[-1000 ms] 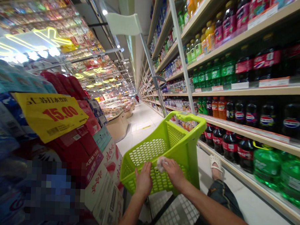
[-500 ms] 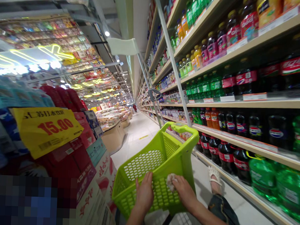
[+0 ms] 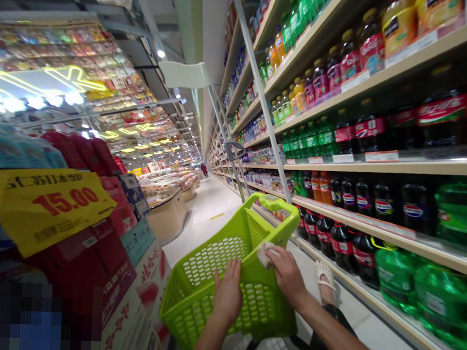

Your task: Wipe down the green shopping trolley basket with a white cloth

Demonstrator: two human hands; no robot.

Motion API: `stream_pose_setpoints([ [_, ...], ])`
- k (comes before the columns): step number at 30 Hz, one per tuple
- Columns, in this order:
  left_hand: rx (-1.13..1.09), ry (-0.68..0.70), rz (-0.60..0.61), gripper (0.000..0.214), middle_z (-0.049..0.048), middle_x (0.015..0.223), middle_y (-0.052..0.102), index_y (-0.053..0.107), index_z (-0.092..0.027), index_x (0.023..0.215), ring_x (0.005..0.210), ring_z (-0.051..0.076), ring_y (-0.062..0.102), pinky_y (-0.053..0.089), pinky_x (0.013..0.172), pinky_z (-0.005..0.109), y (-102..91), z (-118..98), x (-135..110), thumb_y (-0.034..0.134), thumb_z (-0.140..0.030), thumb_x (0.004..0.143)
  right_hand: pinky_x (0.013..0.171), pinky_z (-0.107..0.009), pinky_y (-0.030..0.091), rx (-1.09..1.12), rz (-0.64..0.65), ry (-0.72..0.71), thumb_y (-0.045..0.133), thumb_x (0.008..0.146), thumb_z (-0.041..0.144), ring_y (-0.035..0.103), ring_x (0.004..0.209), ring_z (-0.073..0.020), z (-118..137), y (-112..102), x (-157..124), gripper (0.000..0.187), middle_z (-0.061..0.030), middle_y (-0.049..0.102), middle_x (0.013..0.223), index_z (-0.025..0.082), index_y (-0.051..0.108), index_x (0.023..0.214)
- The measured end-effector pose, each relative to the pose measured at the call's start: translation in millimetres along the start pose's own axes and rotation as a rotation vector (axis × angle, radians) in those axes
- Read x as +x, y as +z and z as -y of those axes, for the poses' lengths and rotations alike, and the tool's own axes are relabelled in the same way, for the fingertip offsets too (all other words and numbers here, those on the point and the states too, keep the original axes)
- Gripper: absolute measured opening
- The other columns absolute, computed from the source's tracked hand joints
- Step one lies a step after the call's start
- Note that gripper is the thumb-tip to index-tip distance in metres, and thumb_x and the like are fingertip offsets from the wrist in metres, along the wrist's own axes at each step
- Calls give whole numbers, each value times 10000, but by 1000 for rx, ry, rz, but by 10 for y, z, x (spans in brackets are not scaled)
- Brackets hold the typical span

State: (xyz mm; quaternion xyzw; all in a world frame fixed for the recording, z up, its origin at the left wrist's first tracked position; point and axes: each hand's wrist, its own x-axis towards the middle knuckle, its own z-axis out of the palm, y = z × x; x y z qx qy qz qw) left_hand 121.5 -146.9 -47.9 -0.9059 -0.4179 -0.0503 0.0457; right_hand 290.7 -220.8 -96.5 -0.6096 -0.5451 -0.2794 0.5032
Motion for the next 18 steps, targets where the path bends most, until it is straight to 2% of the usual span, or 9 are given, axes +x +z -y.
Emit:
stream_pose_setpoints([
  [3, -29, -18, 14, 819, 41, 1441, 163, 185, -144, 1358, 1321, 181, 150, 68, 1054, 532, -10, -55, 9, 338, 17, 569, 867, -399, 421, -33, -92, 13, 339, 784, 72, 468, 1018, -223, -57, -74, 159, 379, -118, 532, 1071, 172, 575, 1063],
  [8, -74, -14, 29, 790, 55, 1433, 192, 209, -130, 1351, 1318, 195, 166, 67, 1053, 537, -55, -49, 5, 345, 3, 585, 778, -339, 480, 27, 64, -8, 359, 791, 97, 523, 913, -195, -131, -117, -43, 326, -67, 573, 990, 213, 608, 967],
  [10, -80, -29, 8, 792, 57, 1441, 153, 185, -119, 1357, 1323, 196, 141, 59, 1057, 525, -54, -35, 5, 350, -1, 591, 828, -361, 463, 27, -10, 9, 349, 793, 93, 504, 972, -202, -166, -208, 100, 344, -76, 551, 1032, 212, 591, 1008],
  [13, -61, -73, -14, 803, 56, 1450, 71, 133, -108, 1366, 1332, 188, 87, 60, 1061, 507, -2, -33, -13, 354, -8, 600, 905, -423, 411, -56, -201, 61, 346, 787, 91, 457, 1045, -227, -272, -353, 514, 365, -110, 501, 1083, 183, 570, 1060],
  [15, -35, -91, 10, 808, 51, 1449, 51, 118, -113, 1368, 1333, 181, 67, 68, 1061, 502, 42, -38, -36, 356, -14, 603, 910, -441, 404, -106, -228, 91, 347, 771, 83, 455, 1038, -238, -350, -372, 632, 367, -128, 493, 1073, 155, 579, 1045],
  [18, 8, -102, 51, 822, 39, 1448, 54, 107, -121, 1370, 1333, 179, 56, 70, 1062, 501, 70, -41, -64, 361, -21, 595, 882, -419, 435, -91, -137, 78, 343, 745, 64, 473, 1016, -230, -409, -293, 377, 375, -131, 496, 1068, 138, 578, 1028],
])
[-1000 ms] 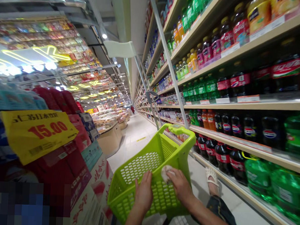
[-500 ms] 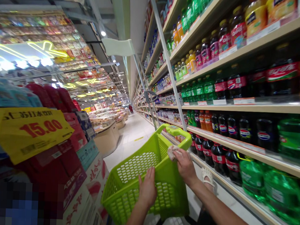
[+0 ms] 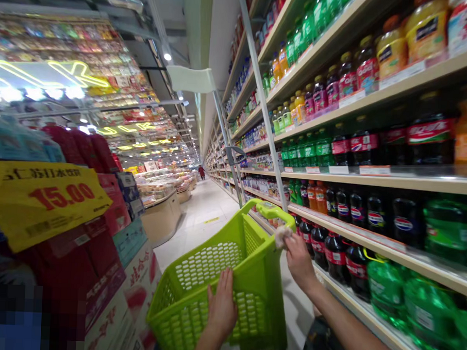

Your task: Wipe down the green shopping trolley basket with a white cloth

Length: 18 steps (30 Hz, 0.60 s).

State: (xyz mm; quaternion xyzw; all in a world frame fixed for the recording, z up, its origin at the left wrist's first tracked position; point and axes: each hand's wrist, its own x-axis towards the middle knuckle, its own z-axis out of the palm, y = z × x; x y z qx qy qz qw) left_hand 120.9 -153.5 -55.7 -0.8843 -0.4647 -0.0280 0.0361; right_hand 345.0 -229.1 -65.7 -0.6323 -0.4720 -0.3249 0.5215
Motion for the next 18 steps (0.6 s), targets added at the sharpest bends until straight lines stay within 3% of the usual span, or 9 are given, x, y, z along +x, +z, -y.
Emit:
stream_pose_setpoints([
  [3, 19, 7, 6, 817, 35, 1447, 63, 112, -116, 1369, 1333, 190, 62, 75, 1060, 509, -24, -1, -9, 359, -32, 595, 843, -375, 468, 48, 71, -41, 349, 731, 54, 502, 980, -199, -33, -7, -296, 390, -90, 518, 1034, 185, 572, 1022],
  [8, -15, 17, -2, 816, 35, 1448, 74, 120, -120, 1369, 1332, 203, 66, 75, 1061, 508, -53, 0, -3, 375, -48, 597, 900, -434, 416, 4, -126, 43, 351, 765, 115, 468, 1032, -228, -161, -101, 35, 367, -112, 480, 1085, 179, 561, 1059],
  [10, -36, 20, -14, 803, 35, 1449, 87, 134, -134, 1368, 1332, 204, 72, 76, 1061, 507, -43, 17, 2, 377, -50, 608, 881, -429, 428, -12, -130, 76, 346, 759, 115, 476, 1016, -232, -233, -80, 76, 368, -118, 488, 1058, 166, 561, 1054],
  [12, -39, -9, -32, 776, 46, 1448, 99, 144, -131, 1366, 1332, 204, 80, 78, 1057, 513, -30, 41, 8, 372, -50, 628, 846, -405, 455, 9, -49, 49, 348, 747, 102, 497, 987, -223, -261, -38, -49, 368, -110, 506, 1027, 171, 564, 1037],
  [15, -28, -88, -24, 757, 75, 1445, 100, 135, -100, 1363, 1330, 211, 92, 103, 1047, 526, -13, 57, 11, 374, -52, 647, 837, -383, 467, 62, 39, -14, 353, 740, 84, 513, 974, -206, -172, 5, -239, 377, -97, 522, 1031, 187, 563, 1037],
  [18, -34, -87, -12, 763, 89, 1445, 88, 124, -81, 1362, 1330, 226, 85, 112, 1046, 525, -5, 45, -4, 399, -78, 650, 902, -411, 423, 78, -44, 13, 357, 762, 92, 484, 1031, -215, 2, 38, -205, 377, -110, 502, 1080, 176, 550, 1074],
])
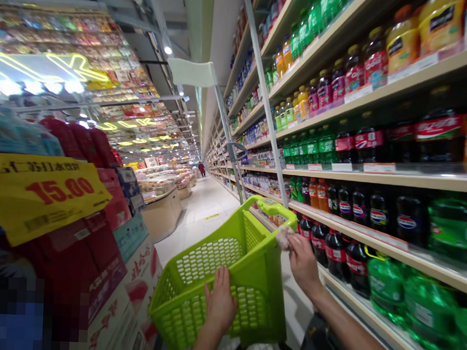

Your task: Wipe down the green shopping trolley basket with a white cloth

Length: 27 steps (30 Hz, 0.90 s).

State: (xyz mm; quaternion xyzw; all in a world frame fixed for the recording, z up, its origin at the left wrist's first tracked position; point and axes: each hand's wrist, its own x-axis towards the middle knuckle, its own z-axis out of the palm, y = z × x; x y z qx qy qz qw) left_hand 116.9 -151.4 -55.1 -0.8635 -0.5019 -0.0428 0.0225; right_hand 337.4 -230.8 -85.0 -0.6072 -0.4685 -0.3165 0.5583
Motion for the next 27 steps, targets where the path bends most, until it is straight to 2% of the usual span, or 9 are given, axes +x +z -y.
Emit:
stream_pose_setpoints([
  [2, -11, 24, -2, 762, 89, 1446, 88, 124, -82, 1363, 1330, 234, 79, 108, 1047, 527, 8, -2, -22, 405, -95, 655, 907, -409, 421, 16, -1, 9, 353, 762, 87, 481, 1040, -217, 79, 51, -18, 381, -111, 499, 1078, 172, 550, 1077],
  [7, 3, 35, -19, 753, 65, 1447, 100, 154, -110, 1363, 1330, 219, 85, 88, 1057, 518, 43, 42, -80, 386, -70, 648, 844, -358, 475, 80, 200, -28, 360, 736, 62, 513, 1007, -198, 152, 147, -397, 410, -77, 522, 1052, 207, 550, 1069],
  [9, -16, 16, -11, 762, 61, 1448, 85, 145, -113, 1364, 1331, 219, 81, 112, 1053, 521, 44, 61, -89, 395, -76, 646, 866, -370, 461, 76, 177, -37, 365, 753, 71, 499, 1024, -203, 214, 159, -351, 391, -90, 513, 1074, 193, 546, 1076],
  [12, -58, 55, 4, 774, 47, 1448, 98, 145, -128, 1365, 1330, 225, 96, 116, 1050, 530, 24, 112, -92, 422, -103, 643, 891, -404, 436, 46, 113, -46, 367, 762, 77, 474, 1042, -223, 343, 204, -110, 373, -120, 497, 1088, 160, 548, 1078],
  [14, -63, 83, -2, 762, 41, 1445, 134, 168, -137, 1362, 1327, 226, 116, 92, 1056, 526, 19, 174, -97, 426, -114, 645, 880, -413, 440, 29, 150, -68, 377, 747, 71, 475, 1031, -233, 409, 253, -89, 369, -123, 506, 1071, 157, 563, 1054],
  [17, -50, 37, -7, 755, 47, 1443, 154, 183, -130, 1359, 1326, 227, 122, 99, 1058, 518, 54, 282, -117, 416, -102, 642, 813, -378, 481, 27, 271, -81, 373, 722, 47, 510, 960, -214, 484, 306, -361, 373, -98, 539, 1010, 184, 587, 995],
  [19, -47, 8, -8, 784, 48, 1449, 122, 158, -123, 1364, 1330, 226, 94, 114, 1054, 517, 95, 337, -131, 419, -89, 625, 794, -354, 491, 47, 304, -85, 362, 718, 34, 519, 940, -198, 548, 324, -533, 392, -88, 546, 995, 191, 580, 1004],
  [24, -92, 68, -4, 812, 36, 1455, 79, 133, -144, 1370, 1333, 220, 63, 88, 1066, 487, 165, 434, -169, 453, -132, 624, 902, -396, 423, 60, 212, -106, 355, 756, 61, 448, 1078, -220, 648, 451, -543, 413, -133, 482, 1129, 148, 515, 1127],
  [27, -86, -6, -31, 777, 63, 1453, 95, 146, -118, 1364, 1333, 221, 70, 95, 1063, 490, 202, 495, -228, 445, -138, 647, 873, -382, 445, 25, 242, -106, 342, 747, 58, 465, 1067, -215, 618, 536, -747, 448, -113, 495, 1122, 170, 492, 1154],
])
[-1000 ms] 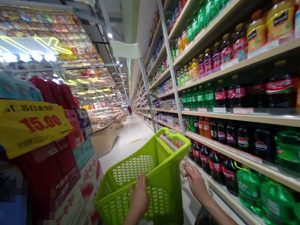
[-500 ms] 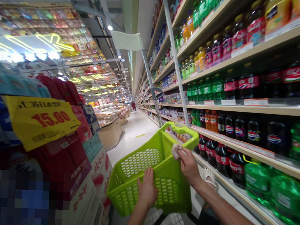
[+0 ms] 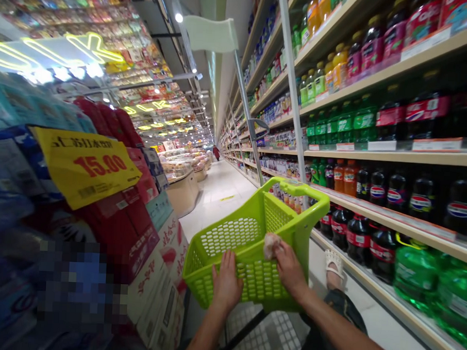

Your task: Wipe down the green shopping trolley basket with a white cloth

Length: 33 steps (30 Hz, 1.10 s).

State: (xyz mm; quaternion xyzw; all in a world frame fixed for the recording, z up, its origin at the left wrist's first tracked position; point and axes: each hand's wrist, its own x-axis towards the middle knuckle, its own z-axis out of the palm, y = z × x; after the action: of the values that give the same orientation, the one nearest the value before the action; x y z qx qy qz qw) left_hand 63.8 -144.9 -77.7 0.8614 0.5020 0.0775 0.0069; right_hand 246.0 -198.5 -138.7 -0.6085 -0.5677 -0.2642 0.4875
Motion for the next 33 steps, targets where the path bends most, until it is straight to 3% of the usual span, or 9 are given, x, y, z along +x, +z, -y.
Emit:
stream_pose_setpoints([
  [4, 25, -44, -38, 808, 95, 1452, 84, 135, -83, 1360, 1332, 236, 61, 105, 1061, 489, 33, 70, -85, 466, -124, 624, 858, -351, 456, 48, 69, -23, 337, 741, 54, 484, 1048, -201, 180, 91, -186, 475, -93, 509, 1116, 184, 464, 1179],
  [9, 15, -38, -18, 770, 94, 1449, 121, 158, -84, 1355, 1329, 228, 95, 100, 1063, 492, -3, 239, -128, 455, -154, 649, 880, -392, 428, 88, 123, -50, 346, 781, 89, 461, 1077, -231, 432, 120, 117, 422, -117, 507, 1157, 167, 490, 1171],
  [12, 35, -118, -23, 772, 102, 1446, 131, 175, -85, 1351, 1328, 237, 102, 102, 1056, 506, -14, 352, -144, 447, -129, 629, 798, -367, 467, 28, 235, -82, 333, 773, 54, 518, 980, -224, 439, 184, -30, 398, -119, 559, 1084, 159, 559, 1082],
  [16, 20, -58, -2, 769, 83, 1441, 172, 210, -104, 1347, 1324, 234, 124, 87, 1063, 503, -54, 474, -149, 424, -97, 608, 791, -340, 462, 30, 291, -129, 338, 764, 41, 518, 975, -210, 589, 300, -187, 400, -123, 559, 1085, 142, 554, 1085],
  [20, 21, -101, -38, 719, 89, 1426, 228, 257, -112, 1333, 1315, 211, 171, 82, 1070, 482, -108, 712, -179, 370, -39, 627, 818, -350, 438, 35, 268, -161, 354, 789, 68, 495, 1009, -226, 792, 447, -61, 391, -127, 528, 1143, 138, 525, 1133],
  [23, 11, -192, -31, 703, 108, 1417, 245, 271, -106, 1326, 1307, 216, 198, 98, 1065, 488, -86, 918, -235, 366, -30, 634, 748, -327, 455, -1, 323, -187, 352, 792, 54, 538, 913, -216, 811, 531, -210, 360, -113, 584, 1053, 161, 571, 1057],
  [25, -17, -164, -20, 718, 91, 1414, 257, 289, -129, 1321, 1305, 207, 207, 91, 1069, 472, -56, 1030, -261, 372, -20, 617, 713, -292, 456, -12, 366, -206, 355, 788, 44, 555, 852, -190, 853, 575, -340, 361, -84, 611, 978, 192, 584, 1024],
  [30, -183, -74, -69, 702, 49, 1310, 448, 278, -154, 1327, 1223, 149, 370, 141, 1075, 376, -43, 1269, -246, 329, -7, 642, 780, -305, 437, 12, 379, -265, 380, 822, 103, 513, 957, -200, 1332, 786, -177, 359, -99, 543, 1121, 177, 491, 1155],
  [33, -247, -105, -104, 731, 22, 1283, 483, 220, -160, 1349, 1198, 119, 398, 195, 1060, 303, -38, 1361, -242, 319, 1, 642, 685, -315, 451, -38, 435, -306, 420, 829, 128, 529, 859, -198, 1556, 922, -117, 306, -103, 561, 1073, 175, 501, 1119],
])
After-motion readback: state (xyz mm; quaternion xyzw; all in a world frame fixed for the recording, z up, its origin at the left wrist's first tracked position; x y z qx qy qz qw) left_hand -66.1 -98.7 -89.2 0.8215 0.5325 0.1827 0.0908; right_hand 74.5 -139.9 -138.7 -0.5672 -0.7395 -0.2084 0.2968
